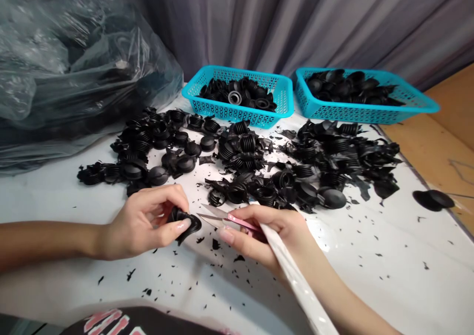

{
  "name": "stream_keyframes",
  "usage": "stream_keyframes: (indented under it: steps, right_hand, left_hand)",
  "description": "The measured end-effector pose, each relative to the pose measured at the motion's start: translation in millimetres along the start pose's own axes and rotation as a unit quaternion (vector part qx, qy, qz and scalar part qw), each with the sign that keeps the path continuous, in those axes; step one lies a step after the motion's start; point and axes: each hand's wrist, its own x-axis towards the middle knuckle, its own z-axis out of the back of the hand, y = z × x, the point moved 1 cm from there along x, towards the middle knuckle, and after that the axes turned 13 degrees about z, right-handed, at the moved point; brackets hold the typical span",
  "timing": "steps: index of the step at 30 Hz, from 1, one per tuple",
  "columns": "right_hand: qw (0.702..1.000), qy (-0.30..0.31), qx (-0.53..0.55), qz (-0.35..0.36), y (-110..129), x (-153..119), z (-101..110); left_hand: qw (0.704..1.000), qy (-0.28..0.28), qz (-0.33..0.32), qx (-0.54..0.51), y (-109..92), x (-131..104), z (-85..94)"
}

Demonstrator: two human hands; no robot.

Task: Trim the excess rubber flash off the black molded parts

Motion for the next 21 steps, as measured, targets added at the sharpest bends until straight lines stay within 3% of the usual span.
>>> stream_keyframes:
  steps: [7, 21]
  right_hand:
    - [0.999, 0.033, 0.019, -0.010, 0.2, -1.3, -4.4]
    - [0.998, 0.036, 0.042, -0.001, 1.3, -4.1, -7.3]
  left_hand:
    - [0.999, 0.003, 0.034, -0.007, -0.5, -3.1, 0.0]
    - [0.996, 0.015, 0.075, -0.040, 0.2, -5.1, -0.5]
